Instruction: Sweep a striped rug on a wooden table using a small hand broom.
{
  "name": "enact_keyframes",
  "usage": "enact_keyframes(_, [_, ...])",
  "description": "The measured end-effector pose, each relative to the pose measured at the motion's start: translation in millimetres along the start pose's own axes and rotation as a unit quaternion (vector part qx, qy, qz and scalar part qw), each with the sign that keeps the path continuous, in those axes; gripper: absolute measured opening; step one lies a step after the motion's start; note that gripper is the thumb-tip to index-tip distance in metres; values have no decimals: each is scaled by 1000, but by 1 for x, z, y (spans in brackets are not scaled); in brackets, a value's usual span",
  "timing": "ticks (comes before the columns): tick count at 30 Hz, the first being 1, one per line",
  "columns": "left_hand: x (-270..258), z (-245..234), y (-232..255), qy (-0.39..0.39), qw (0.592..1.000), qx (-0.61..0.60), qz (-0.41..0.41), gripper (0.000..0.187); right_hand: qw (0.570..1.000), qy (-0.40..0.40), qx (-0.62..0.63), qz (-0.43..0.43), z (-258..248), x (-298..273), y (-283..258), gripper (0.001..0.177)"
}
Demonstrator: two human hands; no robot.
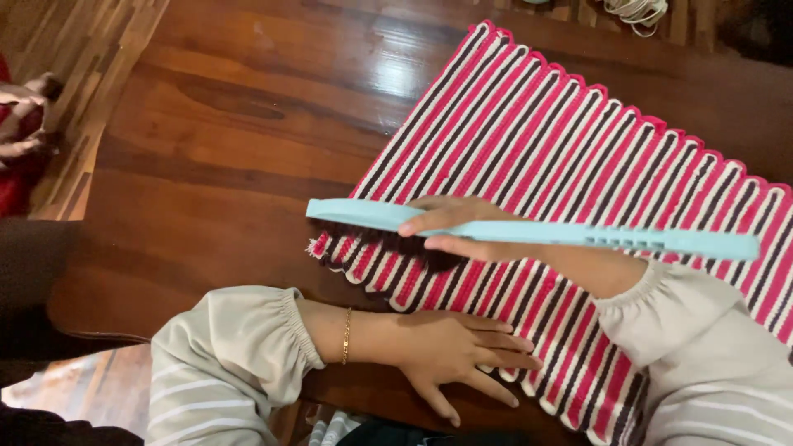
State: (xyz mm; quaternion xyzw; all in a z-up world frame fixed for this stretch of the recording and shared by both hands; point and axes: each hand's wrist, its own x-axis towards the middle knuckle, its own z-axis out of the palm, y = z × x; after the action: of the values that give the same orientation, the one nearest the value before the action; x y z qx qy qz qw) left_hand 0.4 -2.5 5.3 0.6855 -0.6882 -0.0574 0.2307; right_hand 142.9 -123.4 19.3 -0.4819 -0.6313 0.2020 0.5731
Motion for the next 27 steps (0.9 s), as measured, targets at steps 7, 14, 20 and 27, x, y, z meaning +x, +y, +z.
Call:
enact_keyframes(7, [2,-3,4,-39,998,37,-18,71,874,196,-329,300,-152,-64,-2,47])
enact_keyframes(14, [0,-3,4,-29,999,39,-21,72,808,334,-468,131,-174,-65,-24,42])
enact_keyframes(20, [0,-3,3,-29,999,28,-23,74,947,230,-196,110,-59,-46,-26,51])
enact_keyframes(27, [3,-2,4,-49,998,26,-28,77,993,69,-27,88,-19,-77,2,56])
